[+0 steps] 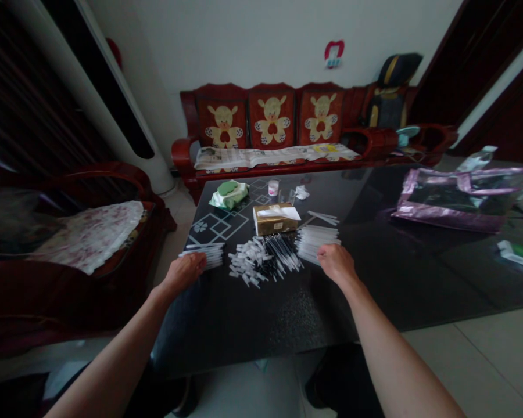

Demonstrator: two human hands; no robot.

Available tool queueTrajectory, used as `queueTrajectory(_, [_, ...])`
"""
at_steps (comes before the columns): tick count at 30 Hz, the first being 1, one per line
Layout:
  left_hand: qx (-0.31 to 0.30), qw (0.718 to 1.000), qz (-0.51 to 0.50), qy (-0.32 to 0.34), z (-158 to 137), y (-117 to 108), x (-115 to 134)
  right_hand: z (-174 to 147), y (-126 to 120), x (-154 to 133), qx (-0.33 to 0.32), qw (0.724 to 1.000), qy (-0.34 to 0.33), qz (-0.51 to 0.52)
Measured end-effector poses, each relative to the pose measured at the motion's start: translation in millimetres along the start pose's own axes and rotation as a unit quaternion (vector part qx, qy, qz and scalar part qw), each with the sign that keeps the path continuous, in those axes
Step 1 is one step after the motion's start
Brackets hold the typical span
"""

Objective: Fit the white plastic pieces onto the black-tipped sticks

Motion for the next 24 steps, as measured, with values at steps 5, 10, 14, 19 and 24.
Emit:
queueTrajectory(5, [0.003,1.0,0.002,0.003,0.8,-1.7,2.9,-4.7,11.1,-3.0,-0.064,0.989,0.002,-0.134])
queueTrajectory(10, [0.0,1.0,0.002,-0.002,-0.4,-1.9,4.4,-4.8,15.7,-6.5,-0.084,0.985,-0.007,-0.154])
queueTrajectory(14, [0.007,1.0,-0.015,-0.003,-2.4,-9.0,6.1,-4.2,13.9,-7.8,-0.083,0.985,-0.014,-0.152])
queueTrajectory(19, [0.067,0.989,-0.13,0.022,-13.6,-33.2,28.5,-7.5,8.7,-25.5,-0.073,0.985,-0.041,-0.15])
queueTrajectory(24, [0.059,0.942,-0.307,0.12,-39.1,-43.5,79.3,-28.9,24.0,-93.1,-0.095,0.976,-0.174,-0.093])
Point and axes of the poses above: each hand's wrist, its own z-axis towards the middle knuckle, its own y-axis out of the palm, x = y × z, the point moved 7 cm from there along z, towards the middle knuckle, and after that the axes turned 12 degrees about -y, right-handed, at the moved point
